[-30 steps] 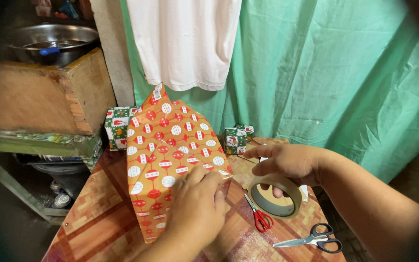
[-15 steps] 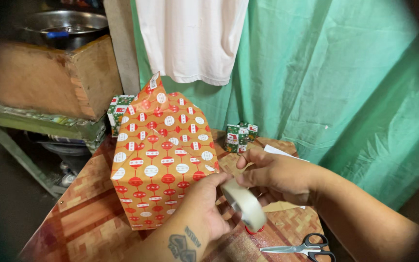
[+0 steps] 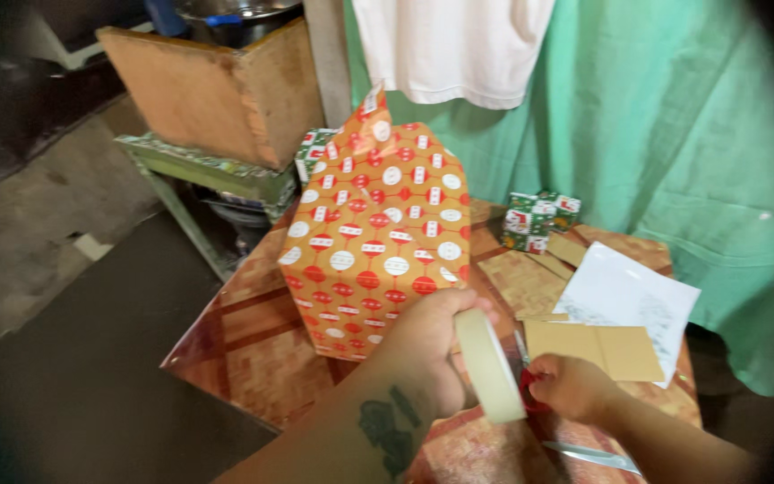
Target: The person wraps a cardboard box with festive printed wrapping paper on a table. They fold the paper around the box, cut tape with scissors, and press tape pieces to secure the paper seams and close the open top flaps.
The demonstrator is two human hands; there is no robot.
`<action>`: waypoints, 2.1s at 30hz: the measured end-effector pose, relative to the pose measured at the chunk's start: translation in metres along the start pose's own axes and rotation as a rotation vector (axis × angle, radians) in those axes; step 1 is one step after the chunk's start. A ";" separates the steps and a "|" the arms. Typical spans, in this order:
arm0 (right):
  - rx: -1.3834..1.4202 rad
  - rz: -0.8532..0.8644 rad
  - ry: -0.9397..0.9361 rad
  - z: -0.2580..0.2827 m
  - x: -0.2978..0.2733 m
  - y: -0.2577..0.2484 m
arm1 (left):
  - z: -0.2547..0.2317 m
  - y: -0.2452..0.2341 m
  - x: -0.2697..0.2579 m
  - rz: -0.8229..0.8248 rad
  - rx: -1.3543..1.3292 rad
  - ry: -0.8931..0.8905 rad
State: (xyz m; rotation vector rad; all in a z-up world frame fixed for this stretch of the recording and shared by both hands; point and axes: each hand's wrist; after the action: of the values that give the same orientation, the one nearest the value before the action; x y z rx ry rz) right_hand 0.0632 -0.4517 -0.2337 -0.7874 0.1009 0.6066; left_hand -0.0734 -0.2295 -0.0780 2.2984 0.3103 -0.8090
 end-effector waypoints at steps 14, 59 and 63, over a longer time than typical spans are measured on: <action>-0.376 -0.082 0.155 -0.004 0.000 0.029 | 0.006 0.035 -0.030 -0.298 0.124 -0.075; -0.558 0.019 -1.178 0.279 -0.041 -0.101 | -0.018 -0.049 -0.035 -0.105 -0.025 0.205; -0.576 0.042 -1.170 0.282 -0.041 -0.101 | -0.019 -0.045 -0.040 -0.118 -0.045 0.206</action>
State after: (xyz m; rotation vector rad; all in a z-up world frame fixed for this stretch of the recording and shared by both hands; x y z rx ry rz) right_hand 0.0468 -0.3319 0.0431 -0.8652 -1.1739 1.0747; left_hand -0.1141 -0.1829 -0.0653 2.3423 0.5556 -0.6153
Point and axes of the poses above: each hand's wrist, its own x-axis towards the middle knuckle, its own y-axis out of the palm, z = x × y, and after that the axes turned 14 degrees about x, right-handed
